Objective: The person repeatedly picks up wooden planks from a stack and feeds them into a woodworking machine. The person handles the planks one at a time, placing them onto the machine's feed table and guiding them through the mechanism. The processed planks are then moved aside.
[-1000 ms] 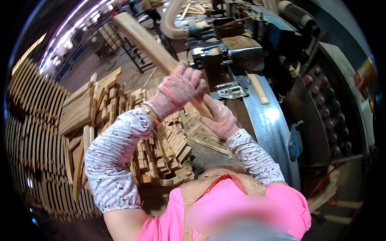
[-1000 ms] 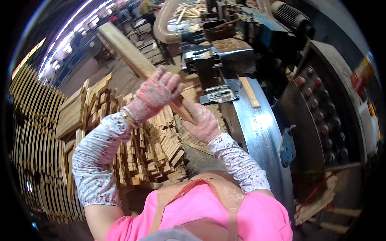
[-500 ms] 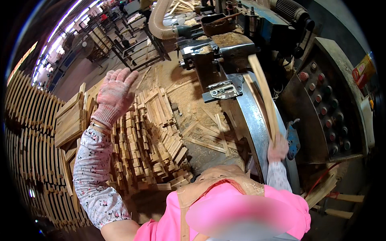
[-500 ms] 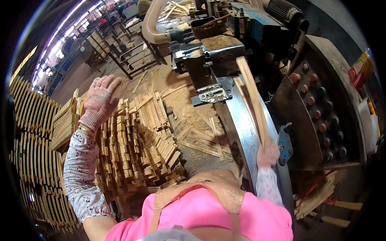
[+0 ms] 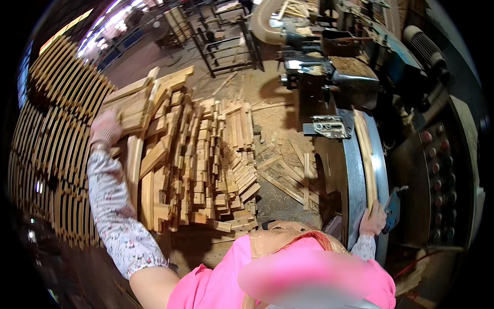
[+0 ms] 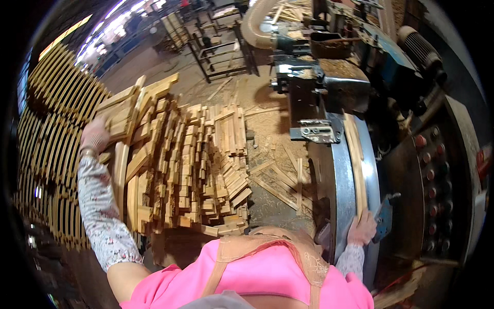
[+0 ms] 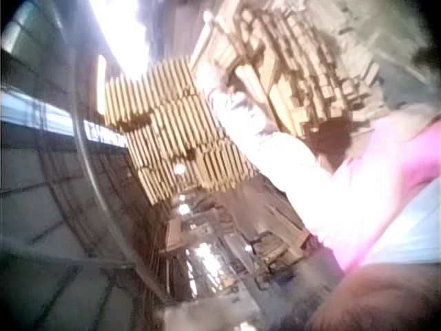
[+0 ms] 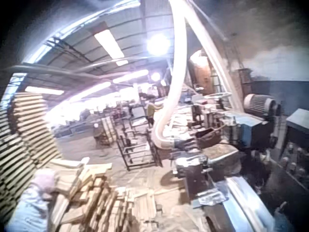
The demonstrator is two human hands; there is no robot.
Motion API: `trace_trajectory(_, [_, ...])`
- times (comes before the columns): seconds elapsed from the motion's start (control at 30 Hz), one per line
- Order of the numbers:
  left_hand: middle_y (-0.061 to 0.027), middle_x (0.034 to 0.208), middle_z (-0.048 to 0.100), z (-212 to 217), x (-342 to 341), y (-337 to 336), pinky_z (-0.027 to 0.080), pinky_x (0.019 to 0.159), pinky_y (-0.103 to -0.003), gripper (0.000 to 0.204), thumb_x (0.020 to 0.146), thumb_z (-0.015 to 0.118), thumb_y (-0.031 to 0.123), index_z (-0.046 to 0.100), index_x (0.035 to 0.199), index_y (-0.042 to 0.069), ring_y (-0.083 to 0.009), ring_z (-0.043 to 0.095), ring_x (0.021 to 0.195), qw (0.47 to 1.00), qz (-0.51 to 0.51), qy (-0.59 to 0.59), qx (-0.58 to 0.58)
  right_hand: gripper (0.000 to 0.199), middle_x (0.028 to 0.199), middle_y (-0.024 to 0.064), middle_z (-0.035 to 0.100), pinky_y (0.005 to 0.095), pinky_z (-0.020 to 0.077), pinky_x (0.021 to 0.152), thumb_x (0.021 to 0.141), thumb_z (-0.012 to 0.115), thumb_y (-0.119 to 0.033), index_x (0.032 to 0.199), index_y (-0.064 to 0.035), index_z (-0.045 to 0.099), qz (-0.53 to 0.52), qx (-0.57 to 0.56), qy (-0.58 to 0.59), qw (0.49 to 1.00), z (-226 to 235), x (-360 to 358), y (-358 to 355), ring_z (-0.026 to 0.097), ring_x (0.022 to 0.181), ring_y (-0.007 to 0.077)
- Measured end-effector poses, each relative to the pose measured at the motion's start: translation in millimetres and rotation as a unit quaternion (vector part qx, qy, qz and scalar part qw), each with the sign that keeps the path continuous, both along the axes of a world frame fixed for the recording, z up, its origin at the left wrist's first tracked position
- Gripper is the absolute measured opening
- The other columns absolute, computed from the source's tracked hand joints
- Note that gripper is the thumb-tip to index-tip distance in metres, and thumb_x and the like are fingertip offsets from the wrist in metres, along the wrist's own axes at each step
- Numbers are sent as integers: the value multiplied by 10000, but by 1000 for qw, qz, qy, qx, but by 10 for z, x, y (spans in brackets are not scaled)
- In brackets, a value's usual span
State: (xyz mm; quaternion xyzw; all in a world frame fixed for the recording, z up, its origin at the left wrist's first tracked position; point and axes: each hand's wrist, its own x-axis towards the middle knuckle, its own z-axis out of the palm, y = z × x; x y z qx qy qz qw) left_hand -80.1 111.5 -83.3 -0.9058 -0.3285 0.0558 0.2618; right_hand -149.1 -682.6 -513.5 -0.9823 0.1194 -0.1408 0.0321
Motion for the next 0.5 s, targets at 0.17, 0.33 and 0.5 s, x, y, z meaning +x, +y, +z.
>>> trace_trajectory(0.17, [-134,1633,433,-589,-384,605,374,1231,-387,834,805,671,-42,423,1579,142,-310,436,1491,991,-32,-128,-23,483,1249,143,680,525,512,933,866,712,-252,1332,-134,656,-17,25,-8,1000,56,-784,-142,629,1093,400])
trace_trajectory(0.33, [-144,1648,410,-772,-361,1150,325,1274,-389,910,731,610,-50,423,1599,147,-332,415,1503,982,-123,-133,57,471,1152,129,709,535,510,894,852,725,-237,1307,-137,658,8,26,-96,995,-132,100,-91,650,1034,385])
trace_trajectory(0.5, [-187,1571,515,-457,-275,601,406,1206,-446,785,815,489,131,449,1599,119,-375,504,1432,892,-379,-236,67,330,994,99,719,533,530,784,859,720,-237,1180,-169,689,84,5,-121,989,-134,888,81,668,915,382])
